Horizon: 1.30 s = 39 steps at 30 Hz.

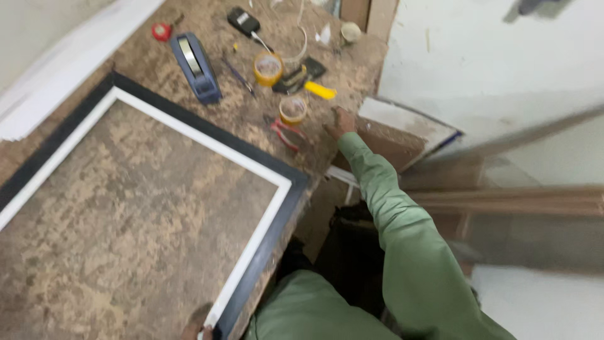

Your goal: The person fits white mat board strips into a black picture frame lying on a workbench, pressing the strips along the inner edges and aligning the corners. They then use a utility knife to trim and cut the mat strips to length at the corners, adjusting and pressing the pieces into place along the frame border.

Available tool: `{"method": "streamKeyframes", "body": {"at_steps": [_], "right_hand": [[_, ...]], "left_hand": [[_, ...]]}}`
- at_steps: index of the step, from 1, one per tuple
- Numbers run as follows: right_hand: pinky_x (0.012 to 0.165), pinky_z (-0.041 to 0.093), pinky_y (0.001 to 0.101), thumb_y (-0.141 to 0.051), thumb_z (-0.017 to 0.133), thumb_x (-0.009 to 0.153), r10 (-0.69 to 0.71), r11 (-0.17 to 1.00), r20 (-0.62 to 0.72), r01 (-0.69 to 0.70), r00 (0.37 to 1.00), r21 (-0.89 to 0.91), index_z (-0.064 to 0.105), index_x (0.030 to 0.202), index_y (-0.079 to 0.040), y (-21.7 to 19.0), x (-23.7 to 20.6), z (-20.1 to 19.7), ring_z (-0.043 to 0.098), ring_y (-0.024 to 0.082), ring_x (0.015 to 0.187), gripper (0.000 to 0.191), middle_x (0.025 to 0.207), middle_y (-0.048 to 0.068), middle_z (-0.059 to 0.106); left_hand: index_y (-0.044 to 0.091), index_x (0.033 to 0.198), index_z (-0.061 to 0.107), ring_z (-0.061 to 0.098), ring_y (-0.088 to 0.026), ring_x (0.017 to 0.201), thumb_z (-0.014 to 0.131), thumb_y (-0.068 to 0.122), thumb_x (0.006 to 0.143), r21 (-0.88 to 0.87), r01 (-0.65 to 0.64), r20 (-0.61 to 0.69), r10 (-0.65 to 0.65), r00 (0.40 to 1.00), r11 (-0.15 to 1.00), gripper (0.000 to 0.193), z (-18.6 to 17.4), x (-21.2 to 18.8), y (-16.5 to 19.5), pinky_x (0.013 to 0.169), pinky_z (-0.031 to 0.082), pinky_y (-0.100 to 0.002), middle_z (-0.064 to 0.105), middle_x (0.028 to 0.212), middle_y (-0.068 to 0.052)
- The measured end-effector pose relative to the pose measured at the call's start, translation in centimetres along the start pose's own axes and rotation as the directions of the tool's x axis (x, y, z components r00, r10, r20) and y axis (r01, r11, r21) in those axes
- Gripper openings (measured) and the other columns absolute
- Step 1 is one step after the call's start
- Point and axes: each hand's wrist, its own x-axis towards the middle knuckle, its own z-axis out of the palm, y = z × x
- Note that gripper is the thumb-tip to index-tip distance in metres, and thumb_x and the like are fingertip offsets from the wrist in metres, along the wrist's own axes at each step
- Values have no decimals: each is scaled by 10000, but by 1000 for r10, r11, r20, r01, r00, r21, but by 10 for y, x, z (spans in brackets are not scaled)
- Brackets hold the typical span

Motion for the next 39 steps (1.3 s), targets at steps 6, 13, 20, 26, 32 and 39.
{"method": "streamKeyframes", "body": {"at_steps": [6, 13, 20, 26, 32, 39], "right_hand": [[1038, 434, 520, -279, 805, 836, -23, 982, 18, 26, 1000, -187, 559, 1377, -120, 9, 80, 27, 546, 395, 1271, 615, 1369, 162, 584], [978, 474, 517, -272, 774, 893, -183, 979, 23, 184, 983, -84, 593, 1356, -126, 42, 114, 39, 574, 411, 1177, 518, 1291, 177, 594], [822, 537, 398, -324, 663, 1011, -247, 884, -240, 320, 939, 341, 668, 1226, -69, 108, 25, -16, 646, 291, 963, 334, 1077, 135, 674], [745, 528, 328, -420, 527, 1073, -40, 81, 136, -132, 990, 988, 596, 1323, 26, 93, -232, 4, 613, 163, 818, 515, 948, 93, 661], [823, 576, 348, -280, 601, 1059, -63, -327, 259, -265, 964, 907, 619, 1241, 13, 13, -471, 87, 673, 176, 893, 346, 1079, 152, 724], [838, 560, 324, -277, 717, 1004, -32, 526, 330, -265, 943, 808, 758, 1124, 12, -41, -629, 134, 713, 154, 967, 316, 1057, 124, 772]], "left_hand": [[81, 1203, 702, 732, -371, 1028, 627, 177, 890, 53, 78, 49, -80, 996, 996, 336, 35, 34, 41, 878, 584, -451, 735, 1148, -194], [92, 1218, 699, 736, -380, 1002, 630, 225, 892, 128, 56, 160, -76, 984, 990, 358, 53, 69, 77, 848, 589, -468, 734, 1142, -200], [104, 1252, 686, 733, -384, 995, 624, 256, 895, 255, 63, 406, -166, 899, 965, 393, 38, 111, 141, 829, 585, -487, 727, 1170, -199], [19, 1327, 630, 695, -384, 1122, 663, 234, 929, -79, -111, 457, 135, 879, 991, 454, 42, 141, 233, 950, 540, -437, 719, 1204, -216], [-35, 1474, 470, 668, -325, 1221, 606, 206, 1023, -489, -63, 479, 328, 814, 870, 530, 65, 103, 270, 1001, 511, -384, 671, 1338, -218], [23, 1308, 617, 768, -217, 900, 605, 211, 1006, -264, 265, 771, 38, 636, 927, 356, 72, -26, 219, 778, 604, -344, 778, 1035, -125]]}}
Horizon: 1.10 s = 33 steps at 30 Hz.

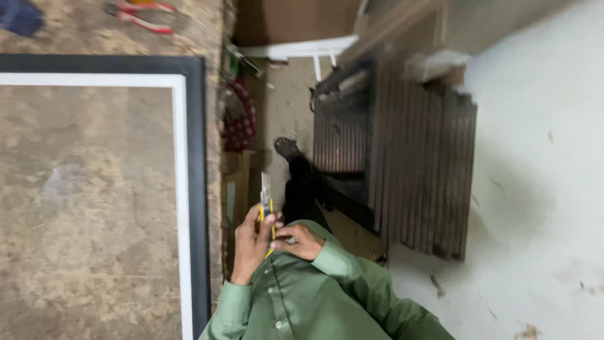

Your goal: The person fits white mat board strips into a black picture frame lying on a workbench, pressing the strips along the inner edges and aligning the corners. They then use a utility knife to trim and cut the mat strips to length at the corners, adjusting and pressing the pieces into place along the frame border.

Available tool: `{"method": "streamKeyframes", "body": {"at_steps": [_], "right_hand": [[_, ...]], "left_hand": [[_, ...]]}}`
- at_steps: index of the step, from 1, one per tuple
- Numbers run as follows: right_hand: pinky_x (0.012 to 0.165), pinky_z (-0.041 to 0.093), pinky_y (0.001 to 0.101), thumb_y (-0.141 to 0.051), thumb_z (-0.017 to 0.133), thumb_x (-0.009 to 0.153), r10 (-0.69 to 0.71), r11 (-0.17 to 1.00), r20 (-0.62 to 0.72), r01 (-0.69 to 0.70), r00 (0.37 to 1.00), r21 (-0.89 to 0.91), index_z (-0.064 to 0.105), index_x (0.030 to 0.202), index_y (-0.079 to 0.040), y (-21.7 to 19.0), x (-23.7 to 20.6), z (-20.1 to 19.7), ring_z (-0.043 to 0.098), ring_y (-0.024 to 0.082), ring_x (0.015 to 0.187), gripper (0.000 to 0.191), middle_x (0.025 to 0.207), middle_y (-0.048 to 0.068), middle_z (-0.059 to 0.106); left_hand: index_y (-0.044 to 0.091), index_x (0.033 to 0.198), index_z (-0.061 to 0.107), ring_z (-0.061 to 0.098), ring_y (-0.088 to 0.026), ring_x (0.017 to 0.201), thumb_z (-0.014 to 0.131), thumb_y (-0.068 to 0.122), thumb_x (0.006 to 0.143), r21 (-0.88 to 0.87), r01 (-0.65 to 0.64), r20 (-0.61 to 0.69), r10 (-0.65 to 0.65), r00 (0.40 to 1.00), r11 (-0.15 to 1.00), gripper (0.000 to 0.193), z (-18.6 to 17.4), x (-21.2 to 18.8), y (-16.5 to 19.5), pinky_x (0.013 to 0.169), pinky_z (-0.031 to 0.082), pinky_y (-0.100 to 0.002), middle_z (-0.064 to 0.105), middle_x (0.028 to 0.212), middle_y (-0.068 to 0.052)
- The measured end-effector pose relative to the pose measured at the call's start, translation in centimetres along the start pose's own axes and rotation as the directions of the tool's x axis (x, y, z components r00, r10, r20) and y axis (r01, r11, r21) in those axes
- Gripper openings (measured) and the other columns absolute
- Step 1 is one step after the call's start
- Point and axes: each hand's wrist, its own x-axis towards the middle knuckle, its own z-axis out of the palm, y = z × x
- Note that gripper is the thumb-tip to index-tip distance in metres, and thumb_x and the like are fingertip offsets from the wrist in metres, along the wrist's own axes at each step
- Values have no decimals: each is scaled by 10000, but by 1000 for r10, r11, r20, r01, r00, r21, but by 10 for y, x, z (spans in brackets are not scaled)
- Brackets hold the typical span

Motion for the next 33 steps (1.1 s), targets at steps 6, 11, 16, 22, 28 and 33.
{"method": "streamKeyframes", "body": {"at_steps": [6, 11, 16, 22, 28, 33], "right_hand": [[888, 579, 292, -214, 602, 1056, 230, 884, -306, -66, 924, 463, 655, 1299, -13, 16, -27, -18, 724, 143, 1057, 320, 1132, 79, 759], [815, 623, 318, -101, 615, 1030, 205, 776, -248, -2, 947, 631, 623, 1313, 15, 19, -31, -25, 734, 188, 1012, 307, 1172, 110, 746], [789, 650, 315, -44, 621, 1029, 212, 740, -166, -47, 963, 671, 637, 1228, 21, 21, -39, -28, 759, 213, 1026, 209, 1133, 127, 743], [787, 636, 310, -53, 612, 1038, 170, 775, -171, -25, 970, 631, 583, 1247, -6, 30, -46, -29, 736, 186, 975, 216, 1077, 143, 749], [751, 657, 335, -47, 624, 1021, 224, 726, -171, -47, 959, 686, 590, 1155, 2, 36, -50, -27, 752, 214, 944, 147, 1063, 169, 743], [750, 654, 340, -55, 615, 1014, 224, 746, -218, -24, 950, 666, 555, 1249, -20, 34, -51, -28, 754, 215, 919, 245, 1044, 189, 751]], "left_hand": [[51, 1256, 625, 721, -212, 669, 600, 220, 993, 272, 60, 102, -90, 991, 960, 314, 1, -50, -34, 634, 562, -350, 735, 793, -120], [27, 1148, 623, 707, -227, 624, 594, 220, 990, 315, 6, 250, -89, 964, 949, 251, 16, -65, -31, 593, 542, -376, 703, 769, -116], [36, 1109, 628, 665, -295, 590, 612, 238, 981, 371, 38, 223, -129, 966, 928, 240, 30, -72, -24, 579, 505, -411, 659, 689, -169], [23, 1020, 623, 636, -331, 564, 631, 248, 975, 394, 40, 186, -123, 975, 918, 229, 36, -73, -26, 552, 481, -434, 641, 661, -168], [26, 990, 620, 623, -323, 537, 626, 256, 987, 409, 37, 199, -129, 972, 912, 230, 41, -73, -25, 545, 476, -431, 618, 620, -161], [33, 1006, 626, 624, -320, 528, 620, 258, 980, 382, 47, 192, -129, 973, 923, 227, 40, -72, -23, 541, 477, -433, 624, 618, -157]]}}
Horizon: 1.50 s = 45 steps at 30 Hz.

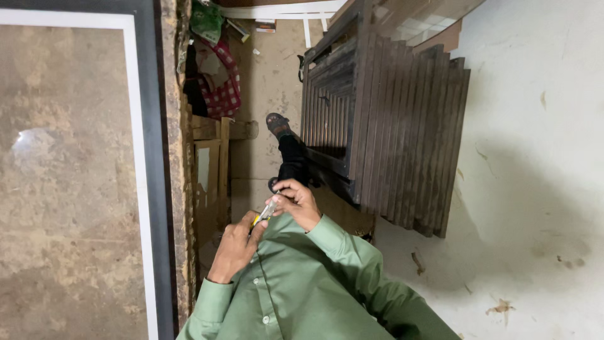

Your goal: The person fits white mat board strips into a black picture frame lying on a workbench, pressing the strips along the inner edges and aligning the corners. They then use a utility knife to trim and cut the mat strips to length at the corners, adjusting and pressing the pieces into place along the frame border.

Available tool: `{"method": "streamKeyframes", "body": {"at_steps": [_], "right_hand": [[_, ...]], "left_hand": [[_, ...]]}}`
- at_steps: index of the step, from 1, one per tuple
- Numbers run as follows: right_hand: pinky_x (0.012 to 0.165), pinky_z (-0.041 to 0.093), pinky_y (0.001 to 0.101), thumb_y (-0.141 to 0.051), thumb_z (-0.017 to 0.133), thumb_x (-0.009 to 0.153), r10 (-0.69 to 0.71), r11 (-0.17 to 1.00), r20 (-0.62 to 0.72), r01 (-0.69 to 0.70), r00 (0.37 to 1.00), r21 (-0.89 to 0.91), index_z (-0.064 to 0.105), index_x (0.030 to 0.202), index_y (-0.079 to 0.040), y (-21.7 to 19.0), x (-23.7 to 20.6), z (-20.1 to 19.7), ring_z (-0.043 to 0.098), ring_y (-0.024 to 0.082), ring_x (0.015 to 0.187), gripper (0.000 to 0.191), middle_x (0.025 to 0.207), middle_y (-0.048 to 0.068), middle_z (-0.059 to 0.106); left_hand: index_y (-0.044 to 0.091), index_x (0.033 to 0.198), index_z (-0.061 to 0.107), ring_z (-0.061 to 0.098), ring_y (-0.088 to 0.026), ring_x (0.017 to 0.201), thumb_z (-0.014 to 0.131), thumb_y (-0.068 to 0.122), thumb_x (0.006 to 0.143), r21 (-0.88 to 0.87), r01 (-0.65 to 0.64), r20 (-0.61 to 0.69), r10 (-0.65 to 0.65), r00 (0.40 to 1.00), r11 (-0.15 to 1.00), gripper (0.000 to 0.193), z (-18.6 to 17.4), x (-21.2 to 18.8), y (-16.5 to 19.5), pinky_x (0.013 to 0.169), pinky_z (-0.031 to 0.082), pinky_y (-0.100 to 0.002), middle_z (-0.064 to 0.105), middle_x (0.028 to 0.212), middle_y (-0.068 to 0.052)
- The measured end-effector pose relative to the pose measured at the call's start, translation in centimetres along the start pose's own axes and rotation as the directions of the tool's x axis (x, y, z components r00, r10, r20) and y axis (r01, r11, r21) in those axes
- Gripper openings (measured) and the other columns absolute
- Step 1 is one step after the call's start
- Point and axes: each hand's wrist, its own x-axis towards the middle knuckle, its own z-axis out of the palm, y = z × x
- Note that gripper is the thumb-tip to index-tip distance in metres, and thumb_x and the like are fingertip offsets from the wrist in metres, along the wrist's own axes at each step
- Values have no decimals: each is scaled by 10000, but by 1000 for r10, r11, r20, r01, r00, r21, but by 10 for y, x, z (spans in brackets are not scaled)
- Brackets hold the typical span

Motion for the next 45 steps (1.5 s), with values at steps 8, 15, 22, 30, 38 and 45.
{"method": "streamKeyframes", "body": {"at_steps": [8, 15, 22, 30, 38, 45], "right_hand": [[754, 654, 359, -64, 624, 1022, -1, 1000, -49, -1, 999, -26, 518, 1270, -4, -3, 4, 9, 770, 237, 918, 276, 1061, 200, 764], [778, 608, 321, -18, 613, 1009, -26, 995, -55, 20, 998, -101, 458, 1415, -61, 2, 4, 24, 729, 178, 932, 438, 1051, 160, 751], [769, 637, 327, -13, 630, 1009, -35, 992, 22, 38, 999, -123, 479, 1352, -36, 8, 12, 18, 753, 202, 938, 375, 1038, 155, 767], [742, 612, 292, -28, 634, 990, -42, 982, -28, 36, 999, -184, 451, 1373, -57, 0, 10, 21, 739, 179, 906, 426, 1019, 155, 762], [736, 619, 301, -39, 660, 1001, -59, 978, -31, 51, 998, -200, 480, 1300, -4, 2, 10, 18, 745, 184, 888, 351, 1007, 152, 767], [747, 625, 288, -154, 607, 1040, 52, 953, 41, -37, 998, -301, 535, 1314, -38, 11, 39, 27, 757, 175, 922, 307, 1036, 117, 759]], "left_hand": [[37, 1050, 665, 656, -399, 631, 624, 278, 977, 21, -68, -114, 70, 991, 997, 255, 2, -1, -7, 589, 482, -479, 635, 656, -210], [25, 1008, 635, 700, -377, 674, 610, 289, 991, -76, -44, -144, 33, 989, 996, 266, 6, 1, -25, 623, 515, -468, 683, 689, -179], [43, 1030, 640, 702, -383, 678, 602, 304, 987, -90, 24, -119, -35, 992, 996, 267, 4, 0, -31, 633, 512, -479, 688, 692, -185], [46, 1060, 652, 692, -436, 795, 716, 279, 898, -75, -34, -139, 23, 990, 997, 291, -1, 1, -22, 679, 508, -504, 703, 823, -237], [58, 1149, 637, 678, -457, 833, 789, 221, 818, -9, -54, -125, 52, 991, 998, 399, 0, 3, -31, 715, 503, -525, 700, 855, -263], [25, 1186, 626, 676, -462, 831, 793, 234, 810, 15, -11, -279, 15, 960, 1000, 461, 2, -4, -61, 708, 510, -529, 697, 863, -264]]}}
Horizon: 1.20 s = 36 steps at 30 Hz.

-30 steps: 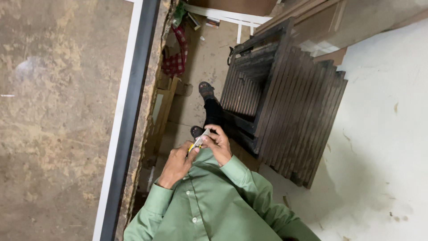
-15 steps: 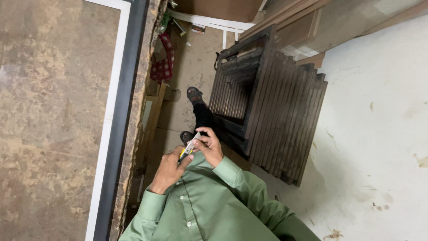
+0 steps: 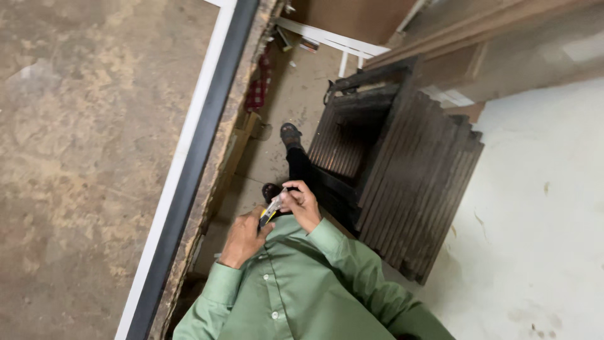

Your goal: The person fits white mat board strips into a black picture frame lying on a workbench, pressing the strips along the inner edges and aligning the corners. They then use a utility knife to trim and cut the mat strips to length at the corners, adjusting and pressing the pieces into place along the frame border.

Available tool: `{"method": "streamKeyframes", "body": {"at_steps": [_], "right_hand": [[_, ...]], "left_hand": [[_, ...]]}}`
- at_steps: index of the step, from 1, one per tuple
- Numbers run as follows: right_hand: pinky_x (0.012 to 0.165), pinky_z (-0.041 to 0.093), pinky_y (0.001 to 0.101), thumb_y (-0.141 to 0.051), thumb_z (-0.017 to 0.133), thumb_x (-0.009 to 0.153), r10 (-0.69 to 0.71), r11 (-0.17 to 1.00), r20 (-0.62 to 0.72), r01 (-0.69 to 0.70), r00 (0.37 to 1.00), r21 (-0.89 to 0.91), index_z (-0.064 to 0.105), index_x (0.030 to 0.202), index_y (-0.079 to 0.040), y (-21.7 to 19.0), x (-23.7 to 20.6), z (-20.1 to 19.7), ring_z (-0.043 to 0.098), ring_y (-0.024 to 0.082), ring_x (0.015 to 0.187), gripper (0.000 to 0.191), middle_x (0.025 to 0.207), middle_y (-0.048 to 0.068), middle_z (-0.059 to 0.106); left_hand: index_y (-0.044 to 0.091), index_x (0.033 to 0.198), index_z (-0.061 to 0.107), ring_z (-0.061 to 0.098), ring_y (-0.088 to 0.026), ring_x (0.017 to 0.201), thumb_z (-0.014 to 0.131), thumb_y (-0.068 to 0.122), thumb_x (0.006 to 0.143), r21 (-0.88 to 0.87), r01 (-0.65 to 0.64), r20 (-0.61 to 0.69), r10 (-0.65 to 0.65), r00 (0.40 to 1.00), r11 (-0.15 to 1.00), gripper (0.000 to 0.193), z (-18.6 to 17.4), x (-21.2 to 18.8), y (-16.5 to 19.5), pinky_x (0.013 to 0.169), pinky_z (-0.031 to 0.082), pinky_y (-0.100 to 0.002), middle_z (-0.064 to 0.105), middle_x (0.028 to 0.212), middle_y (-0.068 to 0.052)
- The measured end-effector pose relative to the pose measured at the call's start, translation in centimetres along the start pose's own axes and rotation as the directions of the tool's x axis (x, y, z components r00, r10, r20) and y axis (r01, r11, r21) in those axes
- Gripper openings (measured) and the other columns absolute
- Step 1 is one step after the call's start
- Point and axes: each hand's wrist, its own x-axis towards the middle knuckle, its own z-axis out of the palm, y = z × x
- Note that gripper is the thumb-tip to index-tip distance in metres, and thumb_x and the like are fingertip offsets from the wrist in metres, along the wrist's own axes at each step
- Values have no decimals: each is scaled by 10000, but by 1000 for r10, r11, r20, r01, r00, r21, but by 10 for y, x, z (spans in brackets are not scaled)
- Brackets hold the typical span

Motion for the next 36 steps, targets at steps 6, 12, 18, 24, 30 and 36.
{"method": "streamKeyframes", "body": {"at_steps": [6, 12, 18, 24, 30, 36], "right_hand": [[949, 579, 404, -318, 654, 983, -88, 614, 260, 258, 961, -746, 654, 1299, -103, 1, 73, 40, 698, 320, 1133, 383, 1238, 119, 727], [1266, 153, 480, -470, 612, 947, 187, -108, 715, 737, 674, -667, 476, 1498, -18, 0, 138, 105, 286, 353, 1519, 726, 1589, 176, 401], [1252, 43, 518, -713, 264, 1013, 569, -355, 534, 773, 625, -526, 379, 1549, -104, -12, 173, 150, 179, 361, 1536, 820, 1648, 153, 274], [1258, 180, 559, -741, 252, 1015, 770, -344, 386, 840, 508, -419, 317, 1630, -193, -26, 183, 187, 274, 358, 1541, 827, 1693, 118, 270], [1213, 171, 550, -679, 356, 973, 671, -219, 683, 957, 288, -188, 311, 1607, -190, -22, 187, 223, 224, 373, 1517, 802, 1674, 128, 212], [1201, 211, 555, -657, 376, 986, 620, -280, 716, 943, 321, -180, 342, 1600, -194, 0, 189, 236, 265, 374, 1503, 769, 1658, 131, 260]], "left_hand": [[27, 1156, 651, 668, -482, 898, 777, 260, 856, -22, 125, -182, -127, 975, 992, 400, -7, -36, -45, 726, 515, -541, 703, 919, -277], [29, 1182, 643, 669, -490, 915, 791, 275, 830, -143, 291, -363, -323, 874, 946, 454, 9, -93, -82, 745, 534, -538, 706, 964, -283], [79, 1234, 628, 677, -471, 954, 771, 334, 830, -240, 571, -370, -617, 694, 785, 499, 26, -119, -92, 794, 533, -551, 718, 1000, -252], [81, 1141, 638, 683, -464, 937, 766, 307, 839, -418, 580, -416, -715, 562, 699, 399, 17, -111, -68, 781, 530, -553, 727, 957, -241], [103, 1140, 613, 694, -452, 883, 755, 301, 847, -533, 602, -383, -804, 455, 594, 381, 8, -89, -42, 762, 526, -554, 722, 869, -228], [132, 1160, 611, 688, -454, 873, 754, 315, 857, -586, 606, -329, -841, 430, 538, 381, 32, -99, -33, 755, 521, -554, 724, 850, -225]]}}
